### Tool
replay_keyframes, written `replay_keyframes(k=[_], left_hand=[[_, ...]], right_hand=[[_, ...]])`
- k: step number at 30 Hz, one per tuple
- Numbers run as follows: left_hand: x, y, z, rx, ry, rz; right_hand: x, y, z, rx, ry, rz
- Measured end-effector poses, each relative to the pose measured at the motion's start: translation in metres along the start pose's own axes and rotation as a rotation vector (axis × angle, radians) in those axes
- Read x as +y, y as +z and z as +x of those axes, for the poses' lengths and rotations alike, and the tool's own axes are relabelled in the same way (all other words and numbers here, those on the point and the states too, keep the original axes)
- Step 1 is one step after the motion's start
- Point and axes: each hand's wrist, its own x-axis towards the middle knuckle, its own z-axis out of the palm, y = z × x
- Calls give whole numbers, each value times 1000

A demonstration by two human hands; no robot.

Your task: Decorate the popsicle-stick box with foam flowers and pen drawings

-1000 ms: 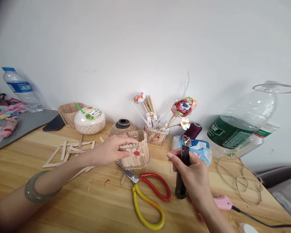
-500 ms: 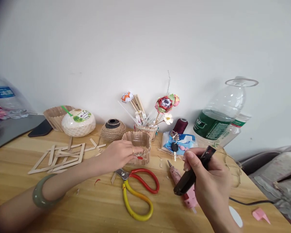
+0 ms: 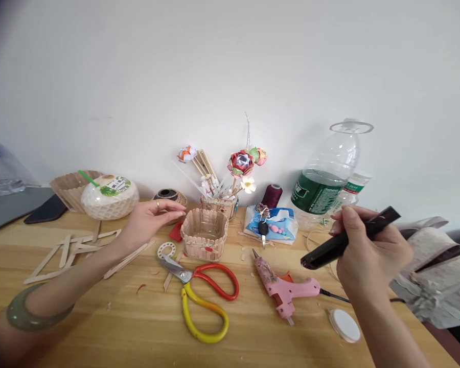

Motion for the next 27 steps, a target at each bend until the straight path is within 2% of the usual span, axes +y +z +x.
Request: replay_keyframes(k=[2,5,10,13,16,19,21,24,27], left_hand=[[-2,-4,3,85,-20,-35],[-2,-7,5,162,-26,-65],[1,-12,8,179,-14,-45],[2,-13,8,86,1,-25],[-1,-11,7,-118,18,-13],[-13,-4,9,-321,17,14],[-22,3,10,-401,24,31],[-33,15,10,-468,64,36],[-33,22,3,-427,140,62]], right_hand=[[18,-1,5,-24,-10,-94],[44,-1,7,-97,60,-185],[65,0,8,-208,114,-300],[69,0,8,-375,155,-400],[72,-1,7,-531,146,-504],[78,0,7,-602,72,-596],[84,3,10,-659,15,-652],[97,9,12,-782,-68,-705],[112,15,11,-850,-166,-740]])
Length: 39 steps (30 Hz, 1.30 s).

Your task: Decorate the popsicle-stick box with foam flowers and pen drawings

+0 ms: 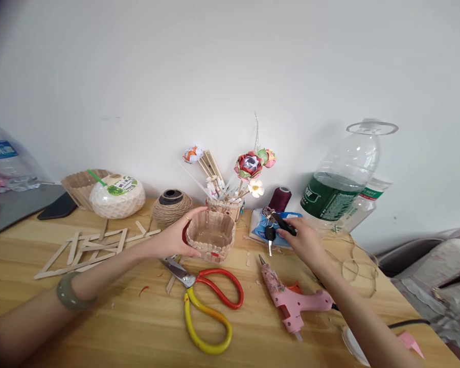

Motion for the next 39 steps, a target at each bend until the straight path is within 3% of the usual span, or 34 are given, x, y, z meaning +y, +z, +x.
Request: replay_keyframes(k=[3,7,11,13,16,18,22,26,32,36,39], left_hand=[[8,3,-7,37,122,74],[13,1,-14,89,505,271],[8,0,-14,183,627,388],[7,0,-14,205,652,436],[12,3,-13,211,703,515],[18,6,-15,222,731,561],[29,9,-23,207,737,718],[30,8,-32,177,687,803],[24,0,-38,213,606,809],[18,-7,-38,237,538,806],[14,-12,-37,296,415,743]], right_hand=[[3,9,0,24,-73,-71],[-7,4,-4,108,-148,-149],[-45,-15,-19,288,-265,-192],[-74,-22,-32,388,-543,-223],[-121,-21,-51,171,-899,-256],[-144,-10,-58,23,-992,-296],[-166,13,-58,-226,-846,-334],[-173,17,-53,-384,-728,-290],[-170,17,-54,-292,-893,-263],[-163,10,-57,-289,-888,-211],[-155,0,-59,-232,-874,-146]])
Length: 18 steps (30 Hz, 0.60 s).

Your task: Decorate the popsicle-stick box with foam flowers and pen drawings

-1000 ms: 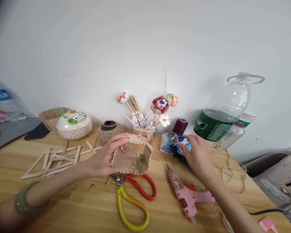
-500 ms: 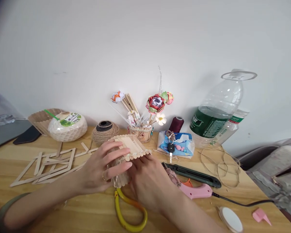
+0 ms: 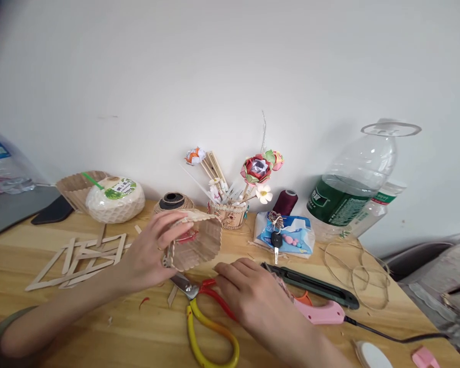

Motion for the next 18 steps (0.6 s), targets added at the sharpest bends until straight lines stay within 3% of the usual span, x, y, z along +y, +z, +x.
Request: replay_keyframes(k=[5,9,12,15,18], left_hand=[[-4,-4,2,4,-392,-191],[-7,-4,3,5,-684,-524],[-8,2,6,-13,-819,-845],[-5,12,11,-112,-898,-1088],[-2,22,18,-163,-938,-1171]], right_hand=[[32,-12,-27,76,73,-101],[80,-15,-52,10,164,-320],[107,-10,-60,-49,272,-327],[113,-2,-54,-57,349,-274],[99,3,-39,-47,373,-259]])
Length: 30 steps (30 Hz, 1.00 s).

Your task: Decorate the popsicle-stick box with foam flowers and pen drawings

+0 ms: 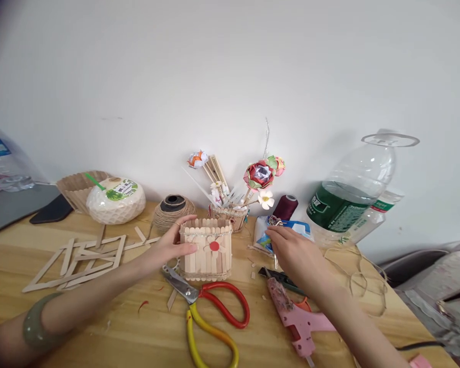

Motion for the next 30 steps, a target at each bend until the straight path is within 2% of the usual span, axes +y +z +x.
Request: replay_keyframes(k=[4,6,9,13,17,19,25,27,30], left_hand=[[-4,5,5,-3,-31,-5],[-6,5,6,-16,-43,2],[-8,4,7,-17,-44,27],[-7,2,11,-27,-36,103],[-5,-2,15,-55,-27,276],[-2,-5,15,-24,-13,411],[17,-12,14,183,50,811],[24,-15,18,208,93,868],[31,-20,31,181,159,888]], right_hand=[[-37,-13,13,18,39,135],[-52,-18,19,-15,61,212],[-62,-16,27,-104,113,190],[-53,-1,29,-158,146,106],[-38,8,26,-201,111,82],[-35,8,25,-204,113,63],[-36,2,27,-121,151,22],[-36,0,31,-92,136,36],[-34,2,39,-67,42,85]])
